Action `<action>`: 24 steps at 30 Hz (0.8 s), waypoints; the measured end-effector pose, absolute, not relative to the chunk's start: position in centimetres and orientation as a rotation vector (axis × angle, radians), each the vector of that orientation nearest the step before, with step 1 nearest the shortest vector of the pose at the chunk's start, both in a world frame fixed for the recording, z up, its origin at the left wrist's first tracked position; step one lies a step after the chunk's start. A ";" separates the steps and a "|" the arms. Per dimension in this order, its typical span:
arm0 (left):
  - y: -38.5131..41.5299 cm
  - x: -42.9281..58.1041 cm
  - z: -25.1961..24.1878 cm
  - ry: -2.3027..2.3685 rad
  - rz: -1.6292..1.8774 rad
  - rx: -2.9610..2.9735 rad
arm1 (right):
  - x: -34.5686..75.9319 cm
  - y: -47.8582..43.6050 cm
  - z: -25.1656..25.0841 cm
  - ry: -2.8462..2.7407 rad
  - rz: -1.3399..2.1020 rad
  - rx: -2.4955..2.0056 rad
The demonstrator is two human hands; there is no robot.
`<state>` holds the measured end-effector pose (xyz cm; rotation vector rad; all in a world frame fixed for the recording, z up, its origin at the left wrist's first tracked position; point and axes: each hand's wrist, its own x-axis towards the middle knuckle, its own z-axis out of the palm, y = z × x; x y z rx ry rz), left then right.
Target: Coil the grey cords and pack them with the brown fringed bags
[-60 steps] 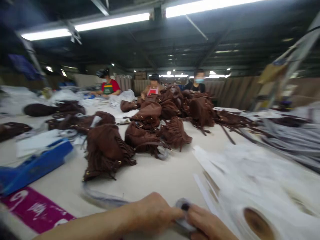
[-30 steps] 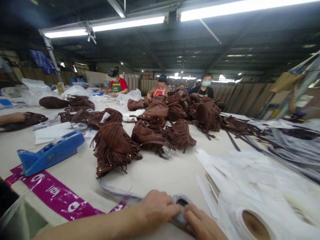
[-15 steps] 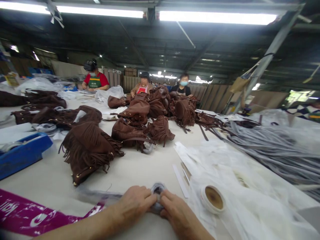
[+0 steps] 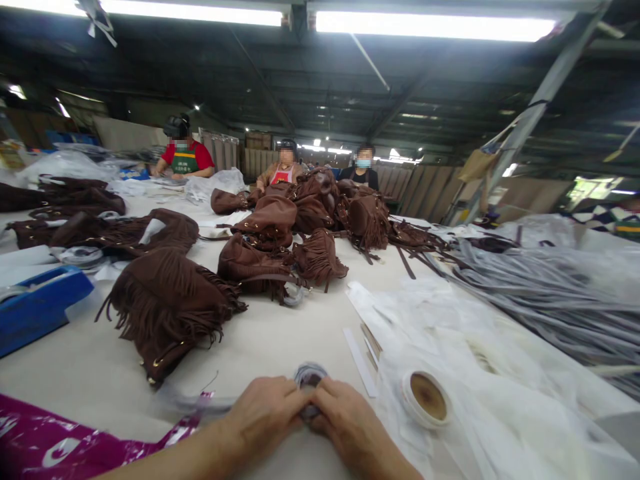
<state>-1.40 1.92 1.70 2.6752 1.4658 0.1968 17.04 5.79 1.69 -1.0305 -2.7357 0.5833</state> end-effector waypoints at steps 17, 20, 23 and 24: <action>1.3 -2.2 1.7 1.470 0.171 2.735 | 16.6 5.7 2.3 -2.738 0.722 -0.787; 1.3 -3.9 2.6 1.423 0.188 2.815 | 16.5 6.0 3.1 -2.764 0.764 -0.715; 1.1 -3.1 2.4 1.550 0.150 2.702 | 15.4 6.2 2.9 -2.810 0.658 -0.823; 1.0 -2.6 2.1 1.606 0.139 2.645 | 15.1 6.2 2.6 -2.819 0.615 -0.889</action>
